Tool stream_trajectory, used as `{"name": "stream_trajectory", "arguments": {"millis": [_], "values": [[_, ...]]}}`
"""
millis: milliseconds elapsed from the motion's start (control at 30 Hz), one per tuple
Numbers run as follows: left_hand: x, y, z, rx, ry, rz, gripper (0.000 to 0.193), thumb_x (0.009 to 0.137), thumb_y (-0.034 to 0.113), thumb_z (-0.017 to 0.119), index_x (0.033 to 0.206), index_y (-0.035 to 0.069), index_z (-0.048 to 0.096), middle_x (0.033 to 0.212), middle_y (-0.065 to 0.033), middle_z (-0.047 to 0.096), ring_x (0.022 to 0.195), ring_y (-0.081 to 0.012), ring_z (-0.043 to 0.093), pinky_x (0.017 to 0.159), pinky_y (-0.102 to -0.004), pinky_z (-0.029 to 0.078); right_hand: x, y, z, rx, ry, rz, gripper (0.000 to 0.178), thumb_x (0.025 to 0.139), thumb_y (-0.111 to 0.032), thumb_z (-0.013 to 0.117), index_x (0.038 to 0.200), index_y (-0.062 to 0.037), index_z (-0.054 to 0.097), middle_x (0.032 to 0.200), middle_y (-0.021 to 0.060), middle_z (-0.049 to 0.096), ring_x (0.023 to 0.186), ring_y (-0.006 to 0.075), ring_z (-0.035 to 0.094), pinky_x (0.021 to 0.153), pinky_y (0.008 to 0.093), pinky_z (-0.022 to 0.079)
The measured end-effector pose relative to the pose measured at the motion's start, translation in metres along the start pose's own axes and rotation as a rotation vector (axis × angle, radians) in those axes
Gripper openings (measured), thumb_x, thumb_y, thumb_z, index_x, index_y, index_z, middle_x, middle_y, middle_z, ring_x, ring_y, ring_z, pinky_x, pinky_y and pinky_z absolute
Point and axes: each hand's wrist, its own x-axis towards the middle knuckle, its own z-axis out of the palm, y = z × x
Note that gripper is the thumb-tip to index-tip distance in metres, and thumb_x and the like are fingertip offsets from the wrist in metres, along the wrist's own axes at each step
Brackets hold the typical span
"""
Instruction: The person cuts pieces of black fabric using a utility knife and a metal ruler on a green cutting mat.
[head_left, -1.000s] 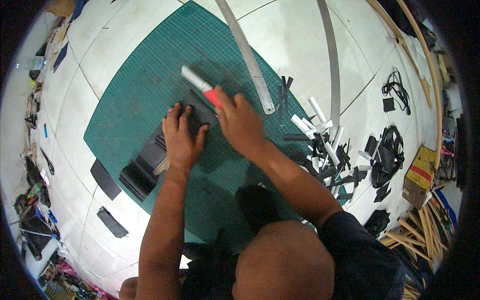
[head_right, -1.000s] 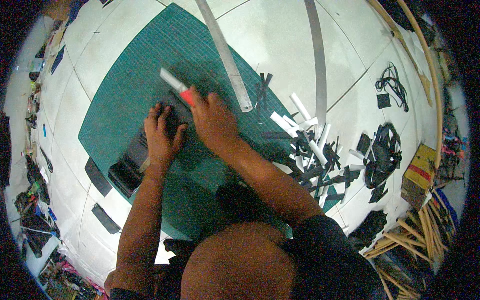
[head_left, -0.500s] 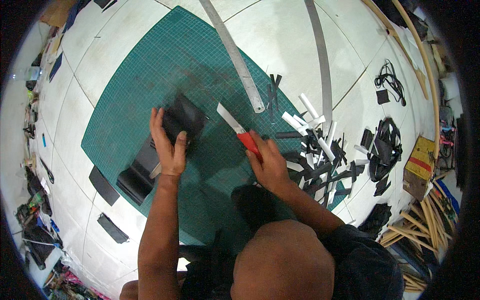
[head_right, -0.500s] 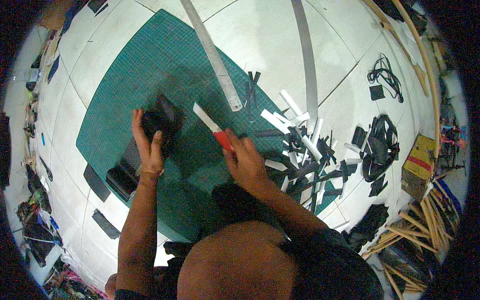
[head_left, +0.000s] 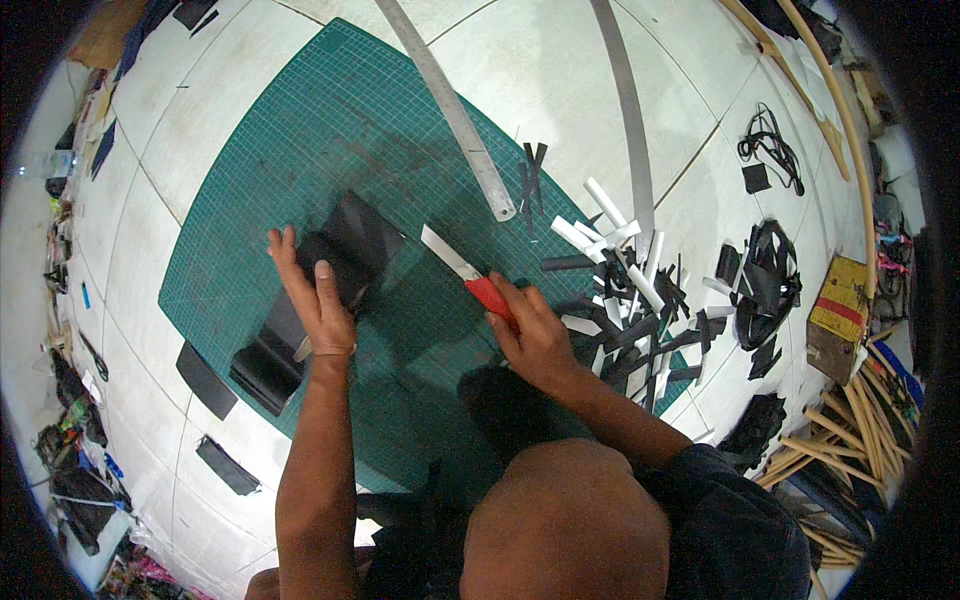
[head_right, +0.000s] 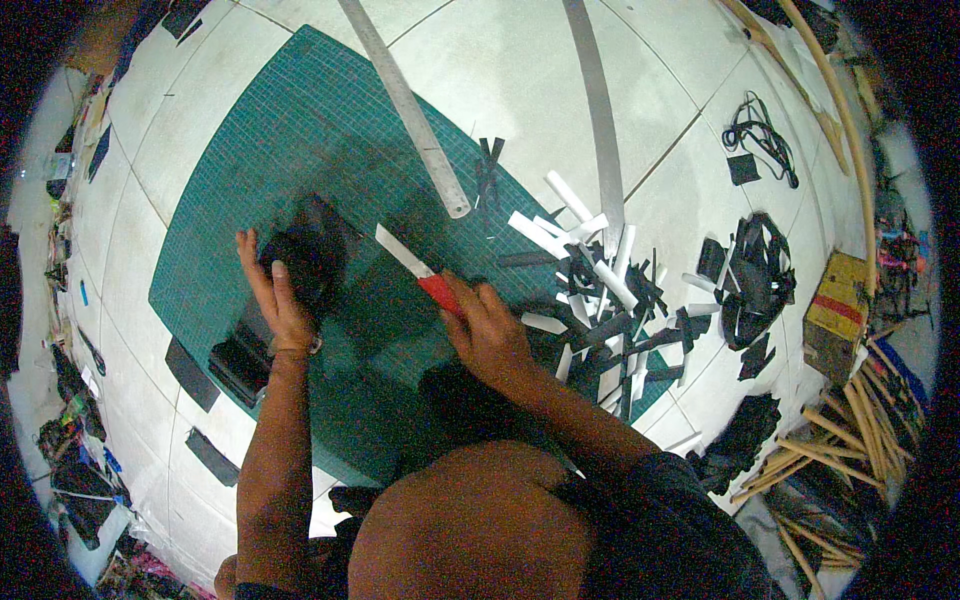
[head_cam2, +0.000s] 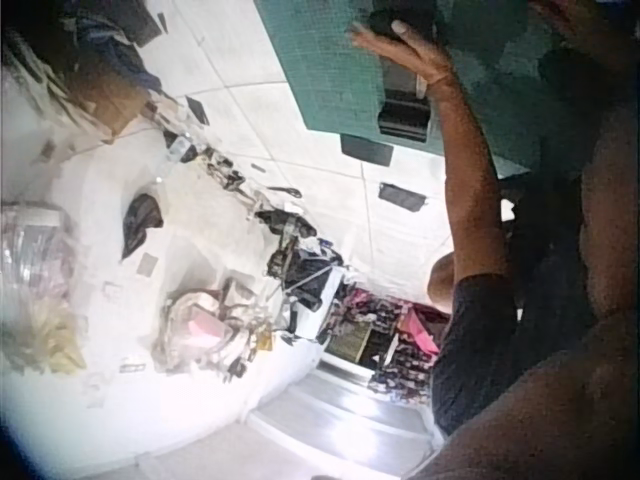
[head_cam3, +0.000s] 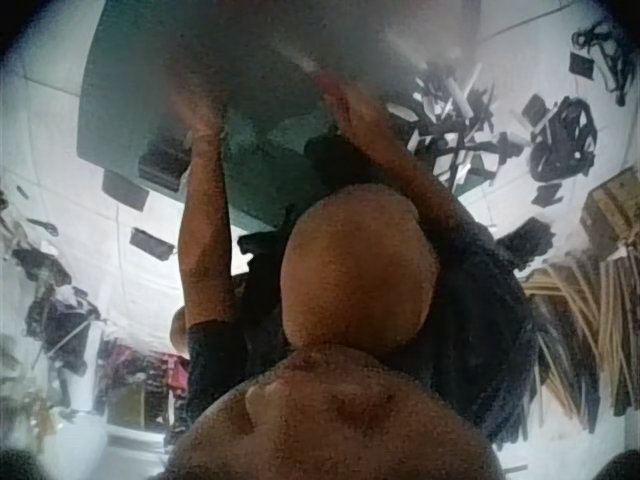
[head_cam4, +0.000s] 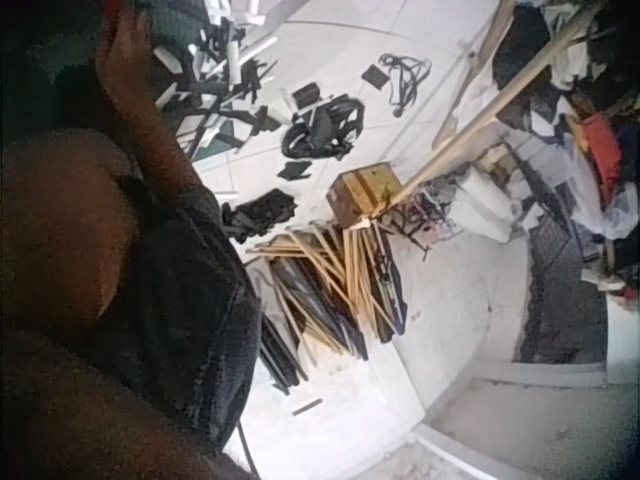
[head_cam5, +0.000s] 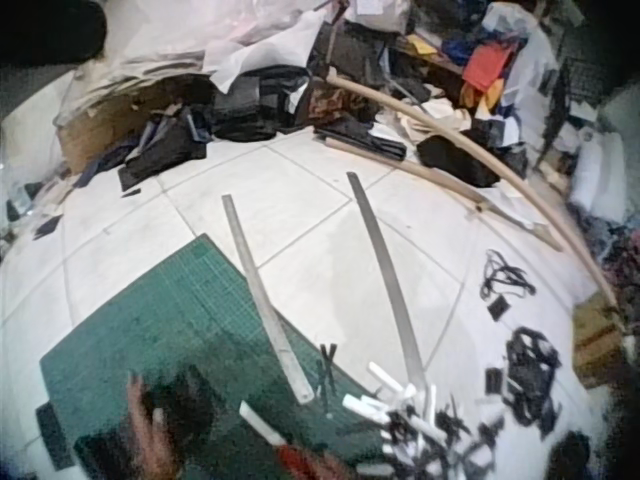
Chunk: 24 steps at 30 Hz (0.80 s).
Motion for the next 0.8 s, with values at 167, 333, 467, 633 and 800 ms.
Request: {"name": "stream_trajectory", "arguments": {"millis": [167, 333, 467, 633, 800], "values": [[-0.001, 0.003, 0.003, -0.062, 0.121, -0.047, 0.063, 0.087, 0.018, 0.051, 0.148, 0.004, 0.042, 0.162, -0.0235, 0.025, 0.152, -0.0405, 0.018, 0.123, -0.0509, 0.010, 0.001, -0.004, -0.003, 0.036, -0.022, 0.023, 0.056, 0.093, -0.010, 0.069, 0.143, 0.0015, 0.049, 0.094, 0.0179, 0.056, 0.076, 0.0284, 0.059, 0.068, 0.0386, 0.052], [-0.001, -0.019, -0.001, 0.000, 0.043, 0.082, 0.054, 0.084, 0.009, 0.055, 0.138, 0.003, 0.049, 0.155, -0.0239, 0.035, 0.149, -0.0418, 0.025, 0.122, -0.0540, 0.015, 0.000, -0.004, 0.000, 0.030, 0.008, 0.024, 0.054, 0.091, -0.012, 0.070, 0.141, -0.0023, 0.052, 0.095, 0.0194, 0.057, 0.079, 0.0368, 0.062, 0.068, 0.0438, 0.055], [0.000, -0.008, 0.005, 0.300, -0.195, 0.093, 0.050, 0.090, 0.017, 0.065, 0.138, 0.007, 0.054, 0.154, -0.0238, 0.039, 0.147, -0.0456, 0.029, 0.121, -0.0603, 0.017, -0.002, -0.003, -0.003, 0.015, -0.003, 0.030, 0.053, 0.092, -0.015, 0.069, 0.141, -0.0037, 0.052, 0.093, 0.0182, 0.057, 0.077, 0.0356, 0.062, 0.067, 0.0439, 0.055], [0.000, -0.010, 0.010, 0.560, -0.280, 0.104, 0.056, 0.093, 0.032, 0.070, 0.143, 0.014, 0.055, 0.157, -0.0190, 0.040, 0.148, -0.0464, 0.027, 0.119, -0.0640, 0.016, -0.006, -0.016, -0.006, -0.103, -0.210, 0.094, 0.052, 0.095, -0.019, 0.066, 0.144, -0.0075, 0.052, 0.095, 0.0149, 0.055, 0.076, 0.0293, 0.061, 0.066, 0.0400, 0.054], [0.002, -0.009, 0.014, 0.567, -0.294, 0.103, 0.059, 0.092, 0.037, 0.070, 0.144, 0.014, 0.054, 0.156, -0.0180, 0.041, 0.148, -0.0463, 0.027, 0.120, -0.0637, 0.017, 0.005, -0.022, 0.003, -0.107, -0.156, 0.069, 0.051, 0.095, -0.021, 0.066, 0.144, -0.0110, 0.052, 0.097, 0.0132, 0.056, 0.078, 0.0292, 0.063, 0.067, 0.0405, 0.055]]}}
